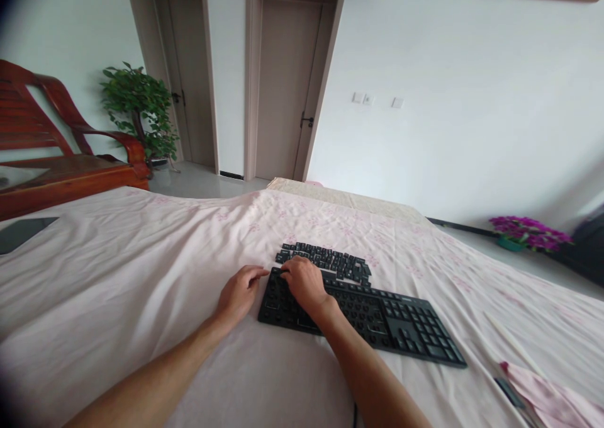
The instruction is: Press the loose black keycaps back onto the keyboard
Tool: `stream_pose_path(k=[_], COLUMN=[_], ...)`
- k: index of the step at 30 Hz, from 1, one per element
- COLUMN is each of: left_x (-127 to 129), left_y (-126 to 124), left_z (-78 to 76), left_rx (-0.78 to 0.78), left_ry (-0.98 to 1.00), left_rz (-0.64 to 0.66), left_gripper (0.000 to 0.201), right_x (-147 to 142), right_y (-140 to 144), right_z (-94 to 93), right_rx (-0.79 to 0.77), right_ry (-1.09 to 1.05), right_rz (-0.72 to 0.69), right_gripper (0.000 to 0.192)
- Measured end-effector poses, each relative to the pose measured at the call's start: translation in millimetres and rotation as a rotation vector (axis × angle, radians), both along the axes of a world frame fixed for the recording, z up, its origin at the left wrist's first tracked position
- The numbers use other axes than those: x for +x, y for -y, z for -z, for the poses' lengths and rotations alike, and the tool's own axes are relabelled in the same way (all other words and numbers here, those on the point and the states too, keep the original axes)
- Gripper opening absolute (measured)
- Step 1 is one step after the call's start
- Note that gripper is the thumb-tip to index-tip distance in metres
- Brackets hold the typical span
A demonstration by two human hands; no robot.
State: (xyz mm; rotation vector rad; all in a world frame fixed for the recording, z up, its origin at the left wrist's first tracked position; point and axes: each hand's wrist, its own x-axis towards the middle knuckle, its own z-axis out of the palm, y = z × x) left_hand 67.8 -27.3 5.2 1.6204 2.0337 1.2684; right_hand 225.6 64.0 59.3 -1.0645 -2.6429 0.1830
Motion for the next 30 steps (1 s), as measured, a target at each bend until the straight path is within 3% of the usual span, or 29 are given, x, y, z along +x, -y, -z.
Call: stream_pose_path(k=[11, 30], left_x=[0, 0], left_y=[0, 1], left_z=[2.2, -0.5], left_rx=[0.009, -0.024], left_ry=[-0.025, -0.019], left_rz=[0.012, 0.010], left_gripper=[0.036, 0.037], right_x=[11, 5], right_y=[9, 20], right_z=[6.5, 11.7], right_rx=[0.094, 0.137], right_ry=[-0.094, 0.011], right_rz=[-0.017, -0.002], right_gripper=[0.018, 0.019])
